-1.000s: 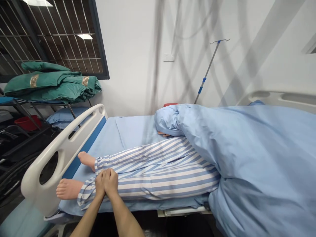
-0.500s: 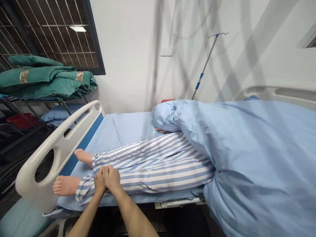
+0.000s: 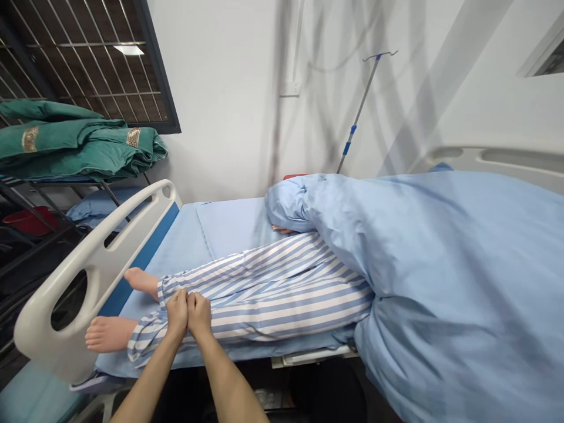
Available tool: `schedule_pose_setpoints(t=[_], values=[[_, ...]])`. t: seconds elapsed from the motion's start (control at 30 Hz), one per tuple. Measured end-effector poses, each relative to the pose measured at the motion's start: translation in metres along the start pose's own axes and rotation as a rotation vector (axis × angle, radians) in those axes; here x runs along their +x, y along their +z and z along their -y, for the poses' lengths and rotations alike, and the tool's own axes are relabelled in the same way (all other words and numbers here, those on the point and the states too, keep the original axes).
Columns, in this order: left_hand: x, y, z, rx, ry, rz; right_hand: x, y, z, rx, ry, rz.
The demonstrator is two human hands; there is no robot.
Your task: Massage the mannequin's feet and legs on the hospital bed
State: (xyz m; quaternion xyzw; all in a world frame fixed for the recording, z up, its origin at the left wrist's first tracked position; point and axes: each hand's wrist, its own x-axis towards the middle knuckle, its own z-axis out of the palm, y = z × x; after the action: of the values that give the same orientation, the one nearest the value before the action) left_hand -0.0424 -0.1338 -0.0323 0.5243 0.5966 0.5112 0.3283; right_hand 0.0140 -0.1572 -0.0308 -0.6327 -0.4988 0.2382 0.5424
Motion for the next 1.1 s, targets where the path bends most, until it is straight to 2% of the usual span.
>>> schedule_pose_setpoints(t=[0.13, 0.3, 0.43, 0.53, 0.67, 0.8, 0.93, 1.1], values=[[-0.010, -0.002, 0.012, 0.202, 0.128, 0.092, 0.001, 0.000, 0.000, 0.067, 0.035, -0.035], [-0.011, -0.003, 0.018, 0.366, 0.176, 0.103, 0.000, 0.001, 0.000, 0.069, 0.051, -0.032], [-0.012, -0.001, 0.014, 0.464, 0.205, 0.108, 0.008, -0.012, 0.008, -0.120, 0.042, 0.055], [-0.015, 0.000, 0.015, 0.498, 0.207, 0.129, 0.016, -0.028, 0.017, -0.283, -0.034, 0.167], [-0.016, 0.003, 0.022, 0.546, 0.187, 0.124, 0.013, -0.037, 0.015, -0.313, -0.132, 0.206], [-0.012, 0.003, 0.028, 0.497, 0.210, 0.087, -0.001, -0.032, 0.001, -0.367, -0.097, 0.108], [-0.009, 0.003, 0.021, 0.421, 0.123, 0.116, -0.004, -0.029, -0.005, -0.346, -0.092, 0.086], [-0.011, 0.016, -0.006, 0.051, 0.004, 0.142, 0.005, -0.031, -0.011, -0.184, -0.067, 0.057]])
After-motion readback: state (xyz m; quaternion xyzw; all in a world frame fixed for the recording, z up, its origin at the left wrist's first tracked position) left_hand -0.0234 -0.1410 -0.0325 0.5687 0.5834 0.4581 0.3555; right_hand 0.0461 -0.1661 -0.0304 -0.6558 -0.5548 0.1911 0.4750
